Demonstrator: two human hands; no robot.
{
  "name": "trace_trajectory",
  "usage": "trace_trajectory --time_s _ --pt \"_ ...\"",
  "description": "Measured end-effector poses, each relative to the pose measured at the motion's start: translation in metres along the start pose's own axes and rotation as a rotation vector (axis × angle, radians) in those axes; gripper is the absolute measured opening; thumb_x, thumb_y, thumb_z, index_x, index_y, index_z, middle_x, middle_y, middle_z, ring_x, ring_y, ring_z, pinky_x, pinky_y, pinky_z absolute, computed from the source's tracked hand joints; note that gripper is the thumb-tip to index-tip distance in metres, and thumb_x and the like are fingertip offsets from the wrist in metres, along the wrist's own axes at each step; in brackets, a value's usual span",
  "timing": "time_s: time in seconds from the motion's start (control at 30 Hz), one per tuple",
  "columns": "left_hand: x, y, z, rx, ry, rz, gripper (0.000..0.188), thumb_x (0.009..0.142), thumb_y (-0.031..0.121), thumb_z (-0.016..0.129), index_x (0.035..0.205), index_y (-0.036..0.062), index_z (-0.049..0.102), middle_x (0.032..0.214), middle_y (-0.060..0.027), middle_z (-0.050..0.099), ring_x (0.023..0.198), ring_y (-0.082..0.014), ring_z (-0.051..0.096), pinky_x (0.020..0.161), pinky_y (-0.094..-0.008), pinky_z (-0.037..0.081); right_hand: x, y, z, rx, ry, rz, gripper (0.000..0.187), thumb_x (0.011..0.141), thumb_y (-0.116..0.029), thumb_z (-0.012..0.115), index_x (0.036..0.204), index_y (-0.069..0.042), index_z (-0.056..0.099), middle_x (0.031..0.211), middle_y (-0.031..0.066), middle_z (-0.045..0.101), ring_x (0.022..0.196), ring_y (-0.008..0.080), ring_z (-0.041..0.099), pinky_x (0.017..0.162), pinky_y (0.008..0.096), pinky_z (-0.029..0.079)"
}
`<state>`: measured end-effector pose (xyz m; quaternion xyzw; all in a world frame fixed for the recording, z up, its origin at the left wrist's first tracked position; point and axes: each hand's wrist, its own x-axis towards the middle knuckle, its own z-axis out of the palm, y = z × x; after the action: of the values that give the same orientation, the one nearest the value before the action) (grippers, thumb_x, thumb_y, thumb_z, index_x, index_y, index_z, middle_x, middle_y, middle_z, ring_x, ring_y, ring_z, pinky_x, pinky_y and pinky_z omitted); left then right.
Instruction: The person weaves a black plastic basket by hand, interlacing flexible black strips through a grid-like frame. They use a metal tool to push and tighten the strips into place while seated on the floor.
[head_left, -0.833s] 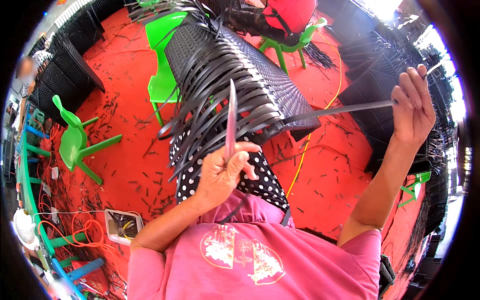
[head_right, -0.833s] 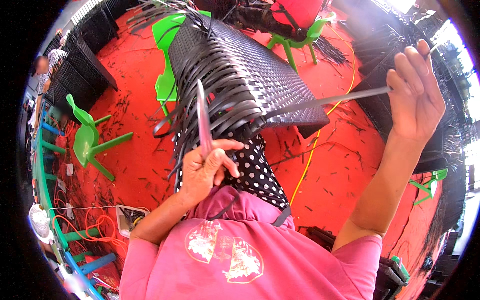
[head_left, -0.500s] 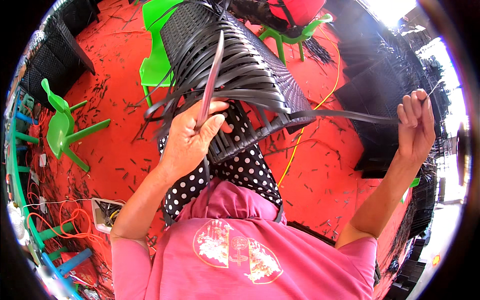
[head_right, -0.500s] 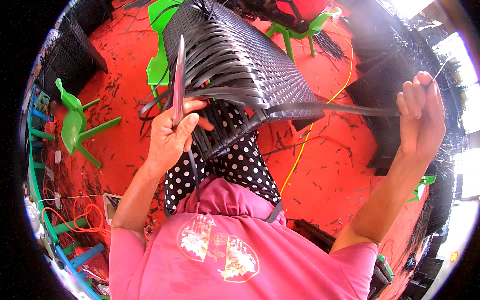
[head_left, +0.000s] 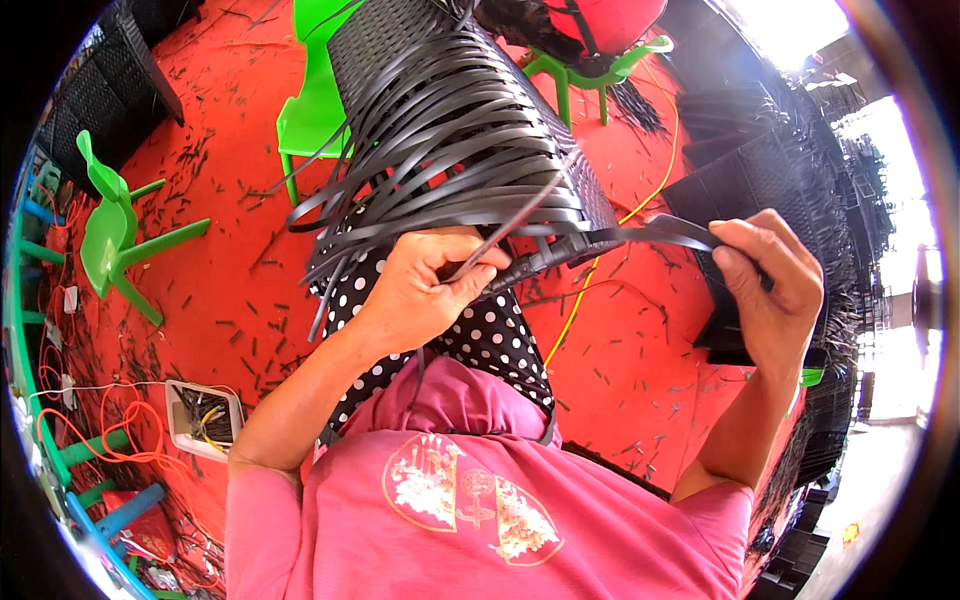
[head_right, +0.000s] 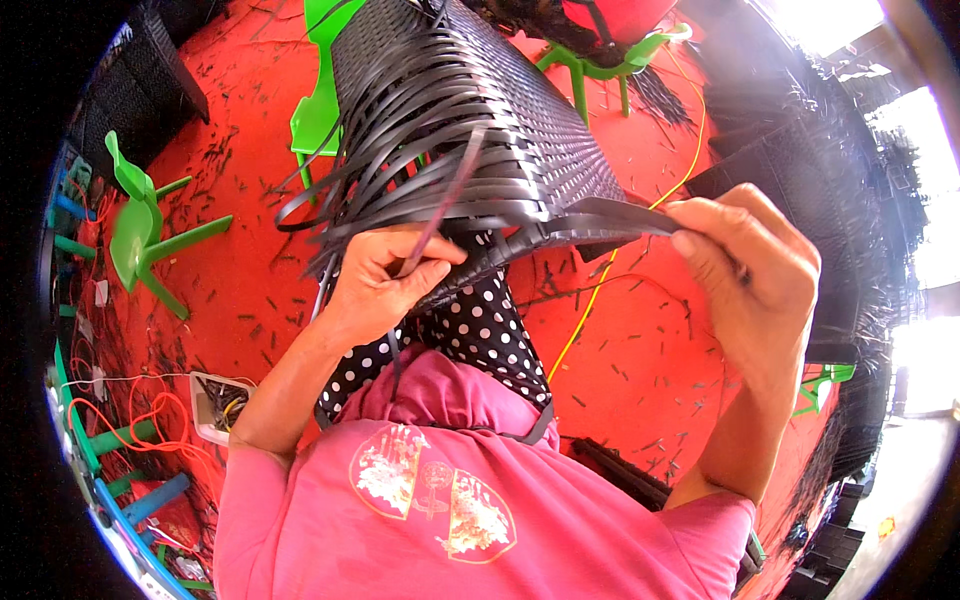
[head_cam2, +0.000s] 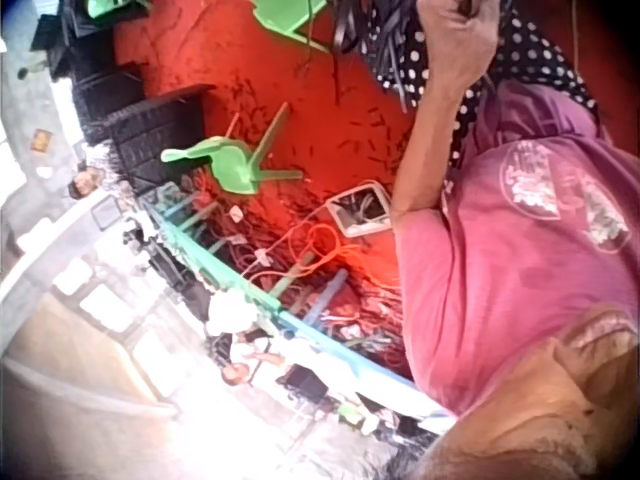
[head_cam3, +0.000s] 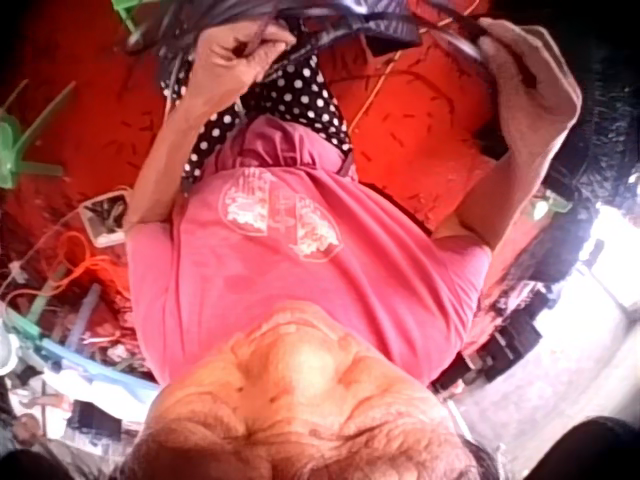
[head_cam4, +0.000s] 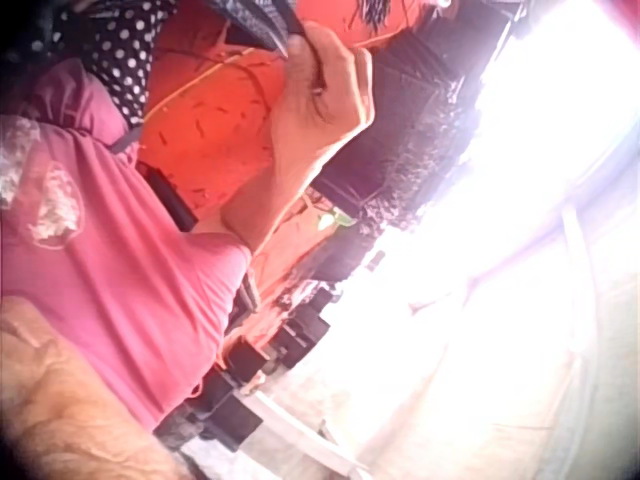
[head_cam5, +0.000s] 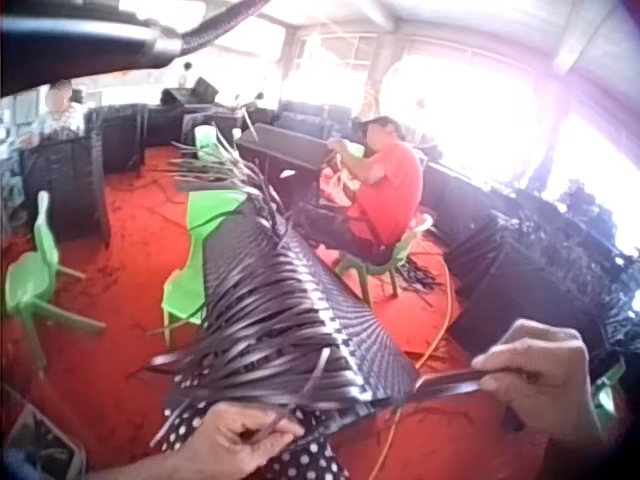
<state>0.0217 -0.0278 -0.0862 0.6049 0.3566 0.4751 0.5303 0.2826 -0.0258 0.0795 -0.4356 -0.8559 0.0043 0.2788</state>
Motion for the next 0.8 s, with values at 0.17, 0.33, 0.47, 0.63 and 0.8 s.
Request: trace_trajectory --time_s 0.17,0.33,0.47,0.63,0.8 --pt "0.008 0.011 0.001 -0.167 -0.227 -0.179 0.042 0.09 0.01 0.058 0.131 0.0032 0.05 0.065 -0.0011 0.058 0.054 -0.0055 0.049 0.051 -0.0195 0.04 -0.003 -0.024 0.003 -0.037 -0.061 -0.136 0.026 0.065 0.001 0.072 0.091 0.003 0.069 0.06 0.0057 0.045 0.048 0.0123 0.043 0.044 0.0265 0.029" --pt "0.012 0.014 -0.01 -0.547 -0.387 -0.457 0.057 0.09 0.014 0.056 0.14 0.0043 0.032 0.062 -0.0109 0.059 0.038 -0.0115 0.048 0.035 -0.0207 0.036 0.001 -0.032 0.023 -0.095 -0.178 -0.215 0.023 0.061 -0.003 0.076 0.082 0.001 0.068 0.058 0.0044 0.042 0.044 0.0158 0.043 0.043 0.0303 0.033" --pt "0.018 0.007 -0.005 -0.779 -0.332 -0.525 0.037 0.088 0.015 0.058 0.122 0.0032 0.047 0.066 -0.0173 0.063 0.039 -0.0146 0.053 0.031 -0.0226 0.037 0.004 -0.037 0.041 -0.247 -0.272 -0.244 0.014 0.073 -0.012 0.07 0.078 -0.006 0.058 0.061 0.0055 0.036 0.047 0.0203 0.048 0.044 0.0356 0.038" --pt "0.022 0.012 0.003 -0.925 -0.217 -0.559 0.01 0.089 0.012 0.058 0.094 0.0055 0.053 0.069 -0.0192 0.064 0.038 -0.0156 0.053 0.03 -0.0237 0.037 0.015 -0.041 0.049 -0.326 -0.308 -0.264 0.012 0.072 -0.009 0.064 0.071 -0.005 0.052 0.063 0.0065 0.041 0.054 0.022 0.054 0.049 0.0366 0.043" --pt "0.019 0.015 0.007 -1.028 -0.082 -0.592 0.007 0.087 0.009 0.059 0.084 0.0041 0.056 0.068 -0.0155 0.062 0.04 -0.0112 0.05 0.032 -0.0214 0.033 0.032 -0.061 0.05 -0.416 -0.371 -0.231 0.01 0.072 -0.007 0.062 0.069 -0.005 0.053 0.066 0.0085 0.046 0.061 0.0269 0.056 0.056 0.0377 0.042"
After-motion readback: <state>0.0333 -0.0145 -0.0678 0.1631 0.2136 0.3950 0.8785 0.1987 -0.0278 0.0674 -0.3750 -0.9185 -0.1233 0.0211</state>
